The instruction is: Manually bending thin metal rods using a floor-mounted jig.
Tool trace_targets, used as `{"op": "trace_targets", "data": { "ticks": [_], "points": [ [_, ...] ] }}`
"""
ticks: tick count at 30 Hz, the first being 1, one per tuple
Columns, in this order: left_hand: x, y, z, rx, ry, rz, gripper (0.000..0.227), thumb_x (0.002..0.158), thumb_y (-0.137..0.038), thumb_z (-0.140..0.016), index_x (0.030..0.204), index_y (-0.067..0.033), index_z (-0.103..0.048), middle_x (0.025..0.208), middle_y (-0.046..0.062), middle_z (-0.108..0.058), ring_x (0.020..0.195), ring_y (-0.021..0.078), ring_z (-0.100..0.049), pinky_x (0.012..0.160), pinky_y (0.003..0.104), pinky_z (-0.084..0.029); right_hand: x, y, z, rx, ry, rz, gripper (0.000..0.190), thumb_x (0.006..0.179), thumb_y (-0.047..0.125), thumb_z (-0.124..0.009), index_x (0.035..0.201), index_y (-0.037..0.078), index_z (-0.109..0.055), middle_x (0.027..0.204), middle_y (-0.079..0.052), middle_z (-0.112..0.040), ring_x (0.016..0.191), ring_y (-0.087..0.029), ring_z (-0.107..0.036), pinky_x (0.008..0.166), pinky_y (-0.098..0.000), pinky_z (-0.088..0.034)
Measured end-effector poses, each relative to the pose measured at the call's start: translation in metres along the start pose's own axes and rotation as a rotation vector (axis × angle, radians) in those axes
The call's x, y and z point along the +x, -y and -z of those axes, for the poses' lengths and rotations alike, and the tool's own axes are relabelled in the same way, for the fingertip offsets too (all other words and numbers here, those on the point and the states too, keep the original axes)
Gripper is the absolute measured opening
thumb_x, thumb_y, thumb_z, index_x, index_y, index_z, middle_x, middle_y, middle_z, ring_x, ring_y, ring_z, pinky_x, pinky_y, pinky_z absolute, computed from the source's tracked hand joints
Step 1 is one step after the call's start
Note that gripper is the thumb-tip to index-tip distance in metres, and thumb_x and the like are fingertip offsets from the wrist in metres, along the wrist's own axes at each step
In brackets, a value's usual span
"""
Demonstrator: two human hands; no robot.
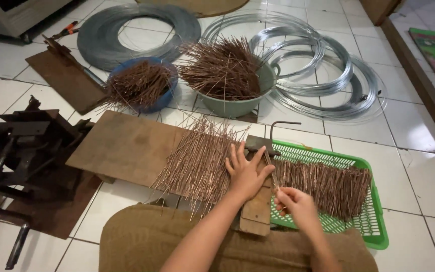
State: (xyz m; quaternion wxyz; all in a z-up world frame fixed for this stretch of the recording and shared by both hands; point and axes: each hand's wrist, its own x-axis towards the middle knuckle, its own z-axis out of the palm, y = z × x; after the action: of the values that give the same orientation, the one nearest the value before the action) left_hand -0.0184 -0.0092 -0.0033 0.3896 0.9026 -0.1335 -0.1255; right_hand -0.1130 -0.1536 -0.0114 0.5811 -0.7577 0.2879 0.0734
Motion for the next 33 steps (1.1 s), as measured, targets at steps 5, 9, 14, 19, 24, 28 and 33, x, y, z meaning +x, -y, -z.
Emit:
{"op": "trace_targets", "data": {
  "ticks": [5, 9, 14, 19, 24, 28, 33],
  "points": [
    [0.004, 0.004, -0.008, -0.014, -0.043, 0.019, 0.07, 0.094, -0.063, -0.02, 0.157, -0.0323, -0.016, 0.168, 0.013, 0.012, 0.151, 0.0346, 0.021, 0.116, 0.067, 0.011, 0.018, 0.013, 0.015, 0.187, 0.07, -0.02, 0.013, 0.1, 0.0, -0.065, 0.1, -0.01, -0.073, 0.08, -0.016, -0.069, 0.067, -0.022, -0.058, 0.061, -0.0288, -0.047],
    [0.013, 0.02, -0.023, -0.049, -0.131, -0.051, 0.068, 0.107, -0.05, -0.024, 0.162, -0.0138, -0.009, 0.163, 0.028, -0.003, 0.152, 0.0474, 0.011, 0.113, 0.074, 0.004, 0.052, 0.022, 0.006, 0.07, 0.077, 0.164, 0.022, 0.098, 0.007, -0.066, 0.107, -0.012, -0.072, 0.074, -0.021, -0.07, 0.059, -0.026, -0.066, 0.048, -0.031, -0.052],
    [0.013, 0.018, -0.024, -0.011, -0.119, -0.029, 0.074, 0.104, -0.055, -0.02, 0.162, -0.0114, -0.006, 0.164, 0.026, -0.002, 0.152, 0.0443, 0.013, 0.112, 0.071, 0.008, 0.097, 0.039, -0.011, -0.028, -0.006, 0.299, 0.02, 0.096, 0.013, -0.069, 0.099, -0.007, -0.076, 0.063, -0.015, -0.07, 0.051, -0.021, -0.064, 0.05, -0.0309, -0.047],
    [0.015, 0.02, -0.028, -0.013, -0.14, -0.035, 0.08, 0.103, -0.06, -0.03, 0.161, -0.0092, -0.008, 0.163, 0.027, -0.004, 0.152, 0.0463, 0.011, 0.112, 0.072, 0.006, 0.115, 0.018, 0.015, 0.094, -0.178, 0.294, 0.023, 0.103, 0.018, -0.066, 0.115, 0.0, -0.071, 0.088, -0.016, -0.074, 0.079, -0.025, -0.074, 0.067, -0.0316, -0.058],
    [0.024, 0.03, -0.043, 0.006, -0.322, -0.063, 0.078, 0.1, -0.059, -0.04, 0.158, -0.0103, -0.021, 0.159, 0.026, -0.018, 0.151, 0.0478, 0.0, 0.111, 0.075, -0.003, 0.169, -0.075, 0.007, -0.398, -0.307, 0.167, 0.023, 0.089, 0.03, -0.074, 0.101, 0.012, -0.083, 0.096, -0.011, -0.08, 0.102, -0.036, -0.073, 0.088, -0.0447, -0.056],
    [0.026, 0.039, -0.053, 0.026, -0.398, -0.095, 0.07, 0.102, -0.054, -0.042, 0.154, -0.0092, -0.031, 0.156, 0.026, -0.024, 0.15, 0.0483, -0.005, 0.111, 0.074, -0.007, 0.219, -0.121, -0.034, -0.624, -0.243, 0.06, 0.027, 0.09, 0.029, -0.071, 0.102, 0.007, -0.083, 0.097, -0.016, -0.08, 0.102, -0.04, -0.074, 0.086, -0.052, -0.059],
    [0.015, 0.017, -0.038, 0.276, -0.408, -0.271, 0.049, 0.095, -0.044, -0.059, 0.139, -0.0215, -0.057, 0.158, 0.021, -0.024, 0.151, 0.0473, -0.003, 0.111, 0.076, -0.004, 0.225, -0.13, -0.057, -0.92, -0.153, 0.07, 0.017, 0.087, 0.005, -0.067, 0.095, -0.005, -0.08, 0.093, -0.027, -0.077, 0.097, -0.046, -0.075, 0.08, -0.0568, -0.059]
  ]
}}
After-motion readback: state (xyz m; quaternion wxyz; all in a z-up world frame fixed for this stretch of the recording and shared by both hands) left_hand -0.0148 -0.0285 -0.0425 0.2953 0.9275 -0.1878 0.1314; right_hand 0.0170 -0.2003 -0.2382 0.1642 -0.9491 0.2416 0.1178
